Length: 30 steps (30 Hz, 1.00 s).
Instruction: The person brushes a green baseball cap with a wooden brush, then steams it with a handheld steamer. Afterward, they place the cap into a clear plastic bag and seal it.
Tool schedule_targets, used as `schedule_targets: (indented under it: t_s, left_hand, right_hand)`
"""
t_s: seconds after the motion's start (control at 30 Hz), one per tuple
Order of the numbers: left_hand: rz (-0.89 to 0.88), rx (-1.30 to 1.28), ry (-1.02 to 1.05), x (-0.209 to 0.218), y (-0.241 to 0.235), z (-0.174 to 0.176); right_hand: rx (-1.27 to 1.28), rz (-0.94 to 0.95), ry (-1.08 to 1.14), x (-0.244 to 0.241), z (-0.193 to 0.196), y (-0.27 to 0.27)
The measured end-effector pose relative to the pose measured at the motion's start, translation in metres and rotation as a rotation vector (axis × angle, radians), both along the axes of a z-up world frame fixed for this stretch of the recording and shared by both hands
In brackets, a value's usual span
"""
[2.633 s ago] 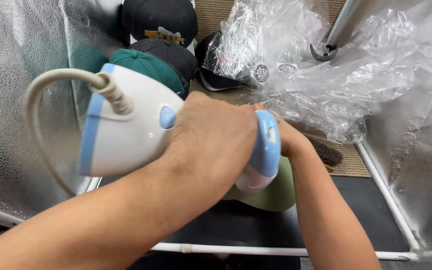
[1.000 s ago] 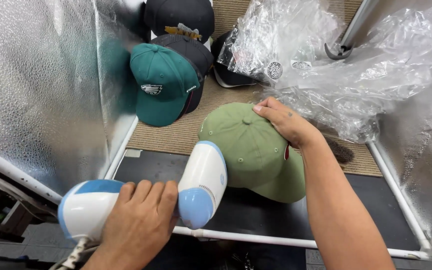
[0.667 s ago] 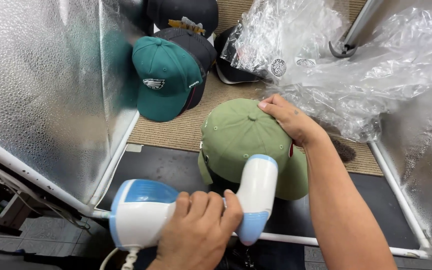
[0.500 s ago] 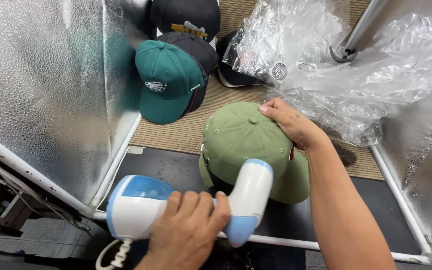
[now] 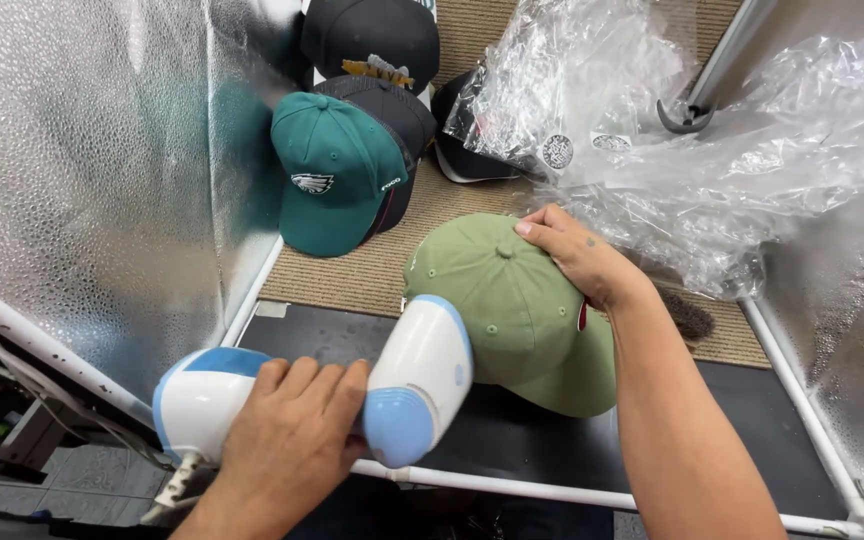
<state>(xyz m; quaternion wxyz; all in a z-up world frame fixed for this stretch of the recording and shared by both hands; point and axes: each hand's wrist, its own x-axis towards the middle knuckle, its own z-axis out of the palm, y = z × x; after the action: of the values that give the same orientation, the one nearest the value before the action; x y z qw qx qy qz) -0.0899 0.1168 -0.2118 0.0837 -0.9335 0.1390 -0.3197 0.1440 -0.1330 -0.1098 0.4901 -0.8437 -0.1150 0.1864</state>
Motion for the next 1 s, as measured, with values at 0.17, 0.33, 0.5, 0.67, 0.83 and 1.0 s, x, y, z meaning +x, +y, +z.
schedule_targets:
  t_s: [0.17,0.33,0.5,0.67,0.83,1.0]
  left_hand:
    - [0.001,-0.013,0.084,0.002,-0.044,0.060]
    - [0.089,0.057,0.201,0.034,-0.083,0.136]
    - [0.266,-0.055,0.685,0.071,-0.116,0.200]
    - [0.390,-0.049,0.723,0.070,-0.077,0.205]
    - [0.574,-0.042,0.812,0.076,-0.041,0.199]
    - [0.242,-0.106,0.557,0.104,-0.056,0.191]
  right_hand:
    - [-0.010,0.002,-0.023,0.003,0.000,0.002]
    - [-0.055,0.022,-0.060,0.007,-0.006,-0.002]
    - [-0.052,0.044,-0.082,0.003,-0.002,-0.001]
    - [-0.061,0.022,-0.053,0.002,0.000,-0.003]
    - [-0.045,0.044,-0.050,0.020,-0.013,-0.003]
    - [0.083,0.046,-0.141,0.052,-0.046,-0.010]
